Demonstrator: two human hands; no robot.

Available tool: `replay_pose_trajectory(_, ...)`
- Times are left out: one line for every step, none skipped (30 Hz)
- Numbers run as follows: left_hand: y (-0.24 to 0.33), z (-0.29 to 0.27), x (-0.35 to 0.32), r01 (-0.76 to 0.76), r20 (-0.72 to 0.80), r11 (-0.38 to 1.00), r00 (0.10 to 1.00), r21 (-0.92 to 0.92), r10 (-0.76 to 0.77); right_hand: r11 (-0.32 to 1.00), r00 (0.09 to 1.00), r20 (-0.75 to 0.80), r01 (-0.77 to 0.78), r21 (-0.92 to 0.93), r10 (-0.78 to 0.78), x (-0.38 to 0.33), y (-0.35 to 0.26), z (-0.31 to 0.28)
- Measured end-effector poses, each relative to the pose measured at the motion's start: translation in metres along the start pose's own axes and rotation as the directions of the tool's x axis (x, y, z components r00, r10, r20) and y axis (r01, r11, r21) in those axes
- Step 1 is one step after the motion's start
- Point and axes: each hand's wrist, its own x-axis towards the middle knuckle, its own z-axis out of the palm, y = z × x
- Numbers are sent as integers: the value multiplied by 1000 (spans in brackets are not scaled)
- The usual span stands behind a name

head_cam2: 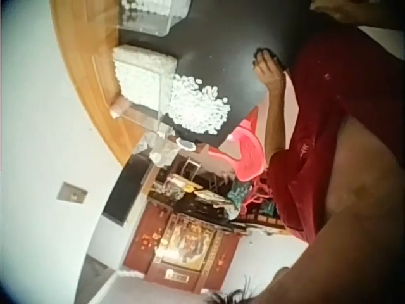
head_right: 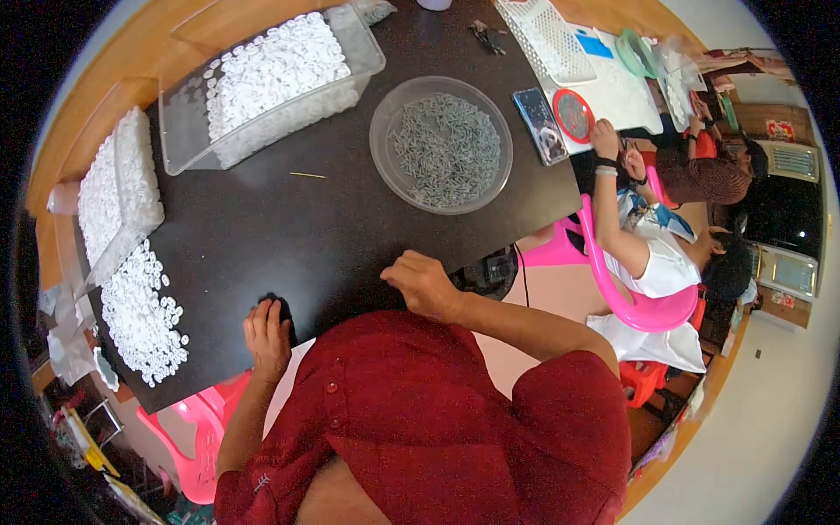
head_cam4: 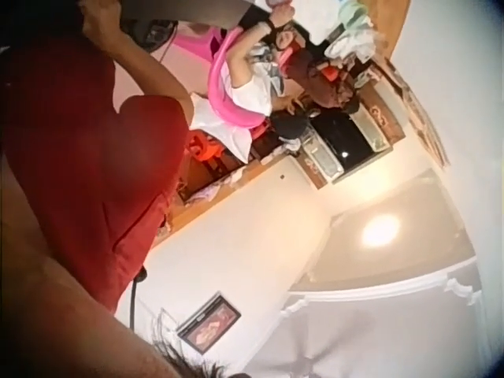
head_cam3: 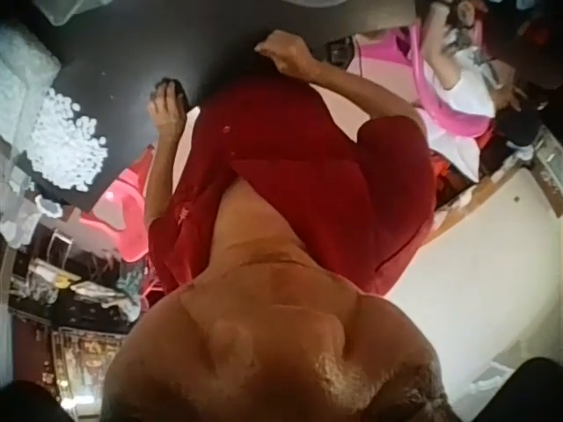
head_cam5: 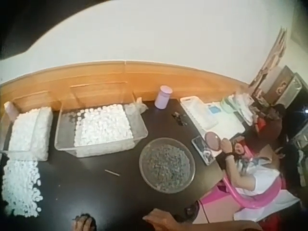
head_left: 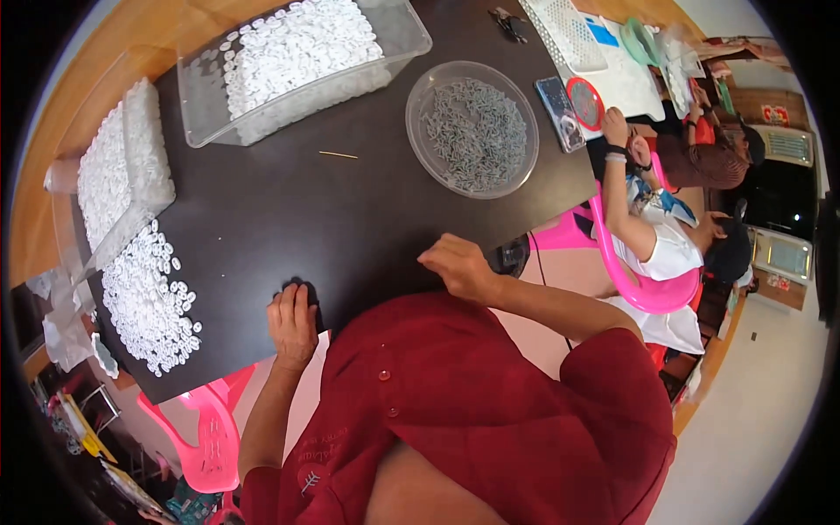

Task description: Assembling small white plastic components by hand at a workstation.

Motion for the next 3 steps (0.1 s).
replay_pose_trajectory(1,1,0,3,7,1000,1000,20,-3,1000,1000,2,-13,8,13,-7,2,-2)
replay_pose_trajectory(1,3,-1,25,22,1000,999,12,-26,999,998,56,-34,4,34,-15,5,-6)
replay_pose_trajectory(1,5,-3,48,37,999,998,6,-48,999,992,111,-53,0,52,-23,9,-11)
